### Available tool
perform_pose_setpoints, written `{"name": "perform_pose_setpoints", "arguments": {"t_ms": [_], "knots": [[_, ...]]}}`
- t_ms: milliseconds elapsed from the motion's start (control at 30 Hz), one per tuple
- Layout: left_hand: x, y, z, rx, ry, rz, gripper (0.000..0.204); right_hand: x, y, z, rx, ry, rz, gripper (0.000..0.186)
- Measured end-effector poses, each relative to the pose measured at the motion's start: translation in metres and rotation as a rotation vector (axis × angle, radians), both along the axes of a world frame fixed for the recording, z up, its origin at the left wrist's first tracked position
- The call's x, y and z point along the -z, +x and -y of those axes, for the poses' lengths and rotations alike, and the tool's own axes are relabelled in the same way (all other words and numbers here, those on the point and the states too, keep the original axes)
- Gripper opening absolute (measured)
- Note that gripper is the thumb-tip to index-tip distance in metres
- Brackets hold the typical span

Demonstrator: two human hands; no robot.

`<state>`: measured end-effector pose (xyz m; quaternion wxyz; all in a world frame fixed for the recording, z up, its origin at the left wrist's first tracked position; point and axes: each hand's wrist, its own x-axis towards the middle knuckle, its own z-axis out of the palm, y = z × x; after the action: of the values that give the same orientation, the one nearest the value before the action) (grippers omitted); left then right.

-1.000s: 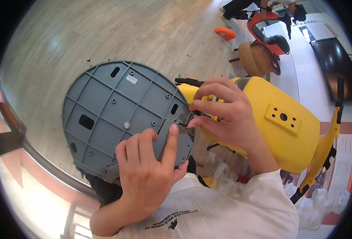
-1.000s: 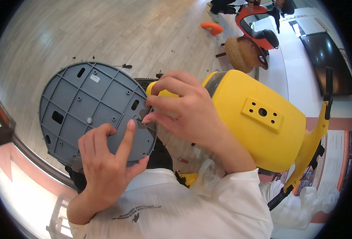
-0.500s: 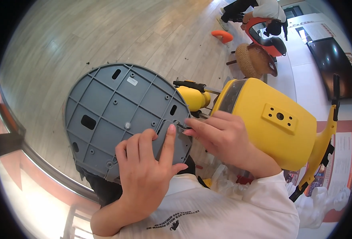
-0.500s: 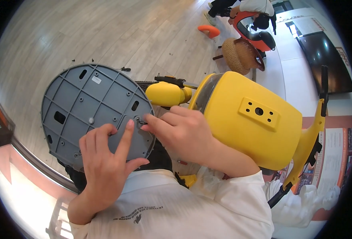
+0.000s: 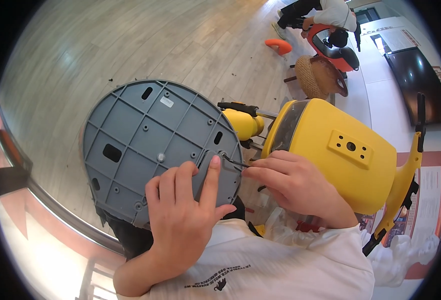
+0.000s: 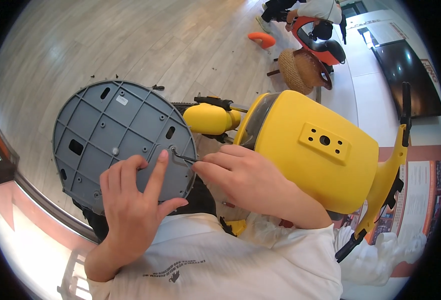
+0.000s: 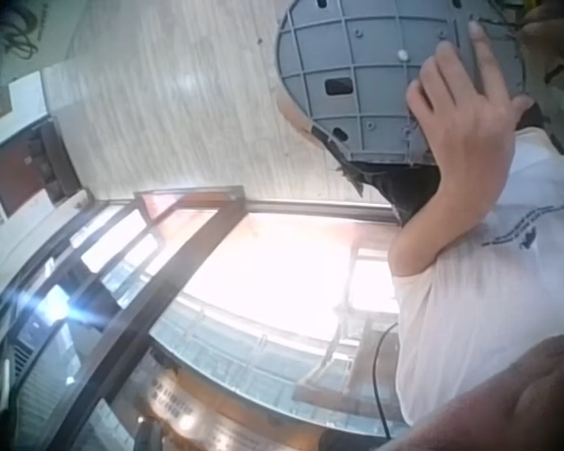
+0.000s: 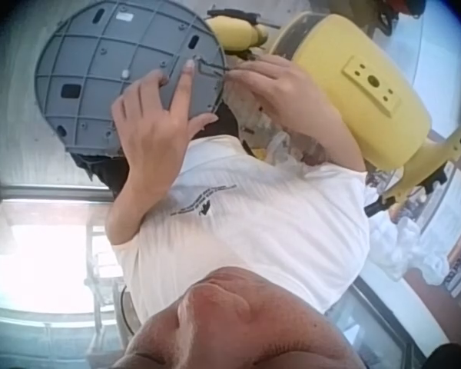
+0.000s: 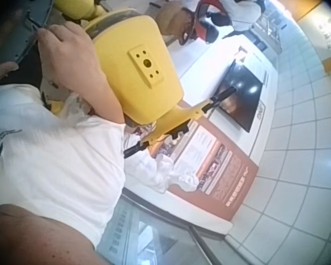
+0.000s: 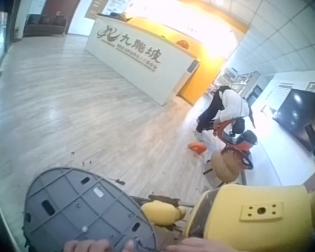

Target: Repairing a circular plastic housing, possibly from a robotic vacuum, by inserting internal components and securing them with a hex key.

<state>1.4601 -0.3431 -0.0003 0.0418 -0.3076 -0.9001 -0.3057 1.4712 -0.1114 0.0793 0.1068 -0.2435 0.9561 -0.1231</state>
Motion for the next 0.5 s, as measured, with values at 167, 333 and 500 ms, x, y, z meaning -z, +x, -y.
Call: {"name": "perform_pose_setpoints", "arguments": {"t_ms": [167, 333, 500], "knots": [[0.001, 0.002, 0.000, -0.007, -0.012, -0.021, 0.083, 0.001, -0.001, 0.001, 0.015, -0.083, 0.073, 0.051], [0.000, 0.000, -0.001, -0.014, -0.016, -0.030, 0.084, 0.006, -0.004, -0.006, 0.000, -0.205, 0.101, 0.058], [-0.002, -0.006, -0.005, -0.033, -0.039, -0.069, 0.081, 0.006, -0.012, -0.018, 0.051, -0.250, 0.242, 0.061]]}}
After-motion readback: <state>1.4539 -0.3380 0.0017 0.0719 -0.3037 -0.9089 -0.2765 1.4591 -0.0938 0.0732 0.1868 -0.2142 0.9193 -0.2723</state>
